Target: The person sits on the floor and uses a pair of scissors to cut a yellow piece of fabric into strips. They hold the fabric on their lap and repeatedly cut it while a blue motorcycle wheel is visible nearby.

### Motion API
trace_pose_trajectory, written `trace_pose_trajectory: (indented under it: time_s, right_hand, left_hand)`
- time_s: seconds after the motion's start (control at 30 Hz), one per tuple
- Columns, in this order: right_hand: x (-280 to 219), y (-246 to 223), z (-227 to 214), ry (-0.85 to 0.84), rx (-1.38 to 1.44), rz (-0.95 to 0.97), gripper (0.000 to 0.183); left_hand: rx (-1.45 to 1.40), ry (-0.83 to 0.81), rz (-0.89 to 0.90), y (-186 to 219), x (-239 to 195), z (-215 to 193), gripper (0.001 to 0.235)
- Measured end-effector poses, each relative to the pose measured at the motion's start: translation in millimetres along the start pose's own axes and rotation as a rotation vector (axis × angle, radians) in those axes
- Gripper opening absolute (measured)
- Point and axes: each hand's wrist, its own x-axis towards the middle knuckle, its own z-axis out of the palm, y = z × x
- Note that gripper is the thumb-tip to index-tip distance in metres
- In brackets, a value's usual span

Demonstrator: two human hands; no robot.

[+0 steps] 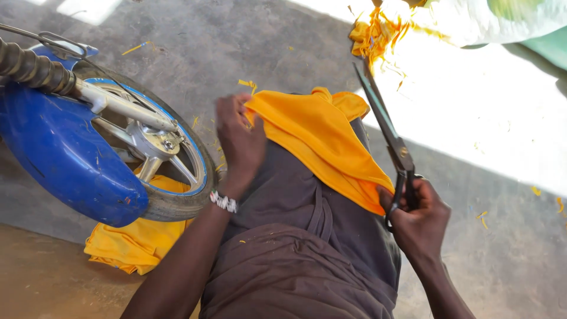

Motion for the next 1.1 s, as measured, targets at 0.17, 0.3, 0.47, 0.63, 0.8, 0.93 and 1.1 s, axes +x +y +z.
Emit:
trace_pose_trajectory:
  time_s: [0.17, 0.3, 0.47, 0.63, 0.8, 0.93, 1.1]
  right_hand:
    - [-4.5, -4.3, 12.0, -0.074, 0.118, 0.102, 0.039]
    - [-8.6, -8.8, 8.1, -0.102, 0.151, 0.022, 0.039]
    - [-15.0, -4.1, -5.8, -0.106, 0.128, 0.060, 0.028]
    - [-27.6, 17.0, -8.0, -0.096, 0.185, 0.103, 0.034]
    - [-31.5, 5.6, -12.3, -0.104, 0.228, 0.100, 0.036]
    - [-31.4, -0.4, -10.5, -0.154, 0.223, 0.108, 0.032]
    - [-30.5, 4.2, -8.6, -0.224, 0.209, 0.053, 0.030]
  left_hand:
    - [-0.751, -0.740, -0.431, 66.4, -100.4, -5.0, 0.029]
    - [-1.106, -0.891, -0.924, 92.3, -139.3, 19.0, 0.061]
    - [-0.665, -0.638, -0.530, 119.9, -134.9, 16.7, 0.047]
    - [-0.561, -0.563, -0.288, 120.3, -143.3, 19.8, 0.049]
    - [-0.683, -0.491, -0.347, 123.4, -148.1, 28.3, 0.046]
    - [-1.009, -0.558, -0.681, 106.4, -152.3, 40.7, 0.040]
    - [-0.971, -0.615, -0.644, 108.0, -139.1, 35.7, 0.036]
